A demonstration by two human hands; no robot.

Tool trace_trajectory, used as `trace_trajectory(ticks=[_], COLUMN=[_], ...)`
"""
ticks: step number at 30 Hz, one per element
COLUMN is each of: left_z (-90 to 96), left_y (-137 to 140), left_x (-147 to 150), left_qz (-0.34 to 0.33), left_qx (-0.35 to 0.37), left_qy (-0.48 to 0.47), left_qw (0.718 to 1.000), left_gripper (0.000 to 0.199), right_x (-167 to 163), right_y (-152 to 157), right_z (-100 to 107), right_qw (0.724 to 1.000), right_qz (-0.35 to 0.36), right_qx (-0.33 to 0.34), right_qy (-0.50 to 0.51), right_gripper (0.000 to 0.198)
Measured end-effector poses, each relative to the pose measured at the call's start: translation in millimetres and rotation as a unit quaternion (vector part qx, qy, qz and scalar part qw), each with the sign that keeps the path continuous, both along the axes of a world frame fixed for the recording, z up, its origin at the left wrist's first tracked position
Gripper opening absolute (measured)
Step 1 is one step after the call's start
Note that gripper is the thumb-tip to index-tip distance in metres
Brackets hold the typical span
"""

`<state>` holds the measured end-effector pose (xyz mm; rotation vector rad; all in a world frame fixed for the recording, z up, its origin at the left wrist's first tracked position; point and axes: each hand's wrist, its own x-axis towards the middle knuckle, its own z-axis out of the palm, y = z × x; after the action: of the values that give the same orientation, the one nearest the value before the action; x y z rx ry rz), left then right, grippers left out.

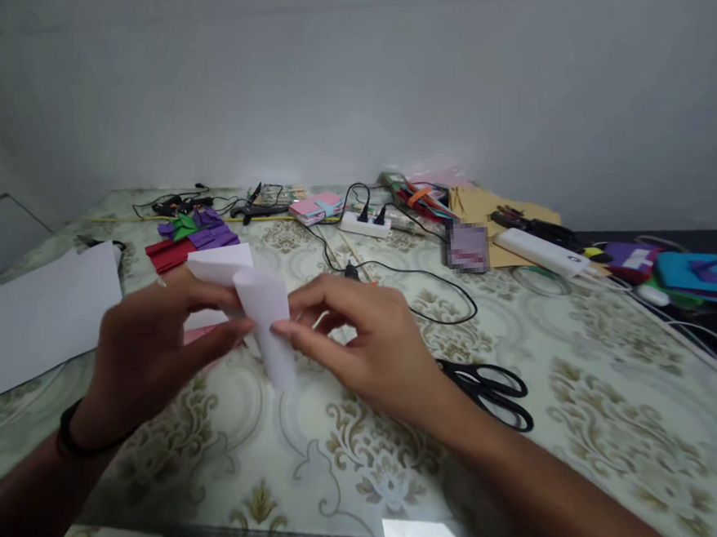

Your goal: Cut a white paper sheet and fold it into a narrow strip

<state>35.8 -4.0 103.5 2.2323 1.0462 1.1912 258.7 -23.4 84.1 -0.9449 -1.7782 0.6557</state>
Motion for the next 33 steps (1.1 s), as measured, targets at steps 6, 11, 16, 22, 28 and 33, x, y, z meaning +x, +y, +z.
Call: trace_trajectory(ticks=[6,11,16,22,28,33], left_z=[40.5,46.6,39.3,38.7,36.2,35.6], left_y=[25.7,39.8,42.8,37.7,36.8,36.3], left_x=[13.7,17.4,13.5,14.4,17.0,17.0], left_qz=[0.008,0.011,0.068,-0.014,-0.024,-0.017], left_qx=[0.144,0.235,0.301,0.249,0.214,0.202], left_qy=[-0.023,-0.042,-0.063,-0.056,-0.061,-0.065], left_qw=[0.989,0.971,0.949,0.967,0.975,0.977], left_gripper=[0.006,0.011,0.016,0.014,0.011,0.009], right_x=[-3.6,-8.8,-12.0,-10.7,-7.3,-4.3], right_y=[24.7,39.1,43.5,44.8,43.0,41.0], right_z=[35.6,45.3,47.4,44.0,45.2,46.7], right_qw=[0.989,0.968,0.944,0.938,0.937,0.936], right_qz=[-0.049,-0.067,-0.066,-0.064,-0.063,-0.060], right_qx=[0.127,0.234,0.322,0.341,0.341,0.344], right_qy=[0.061,0.064,0.011,-0.017,-0.032,-0.041], right_gripper=[0.008,0.006,0.013,0.014,0.012,0.015])
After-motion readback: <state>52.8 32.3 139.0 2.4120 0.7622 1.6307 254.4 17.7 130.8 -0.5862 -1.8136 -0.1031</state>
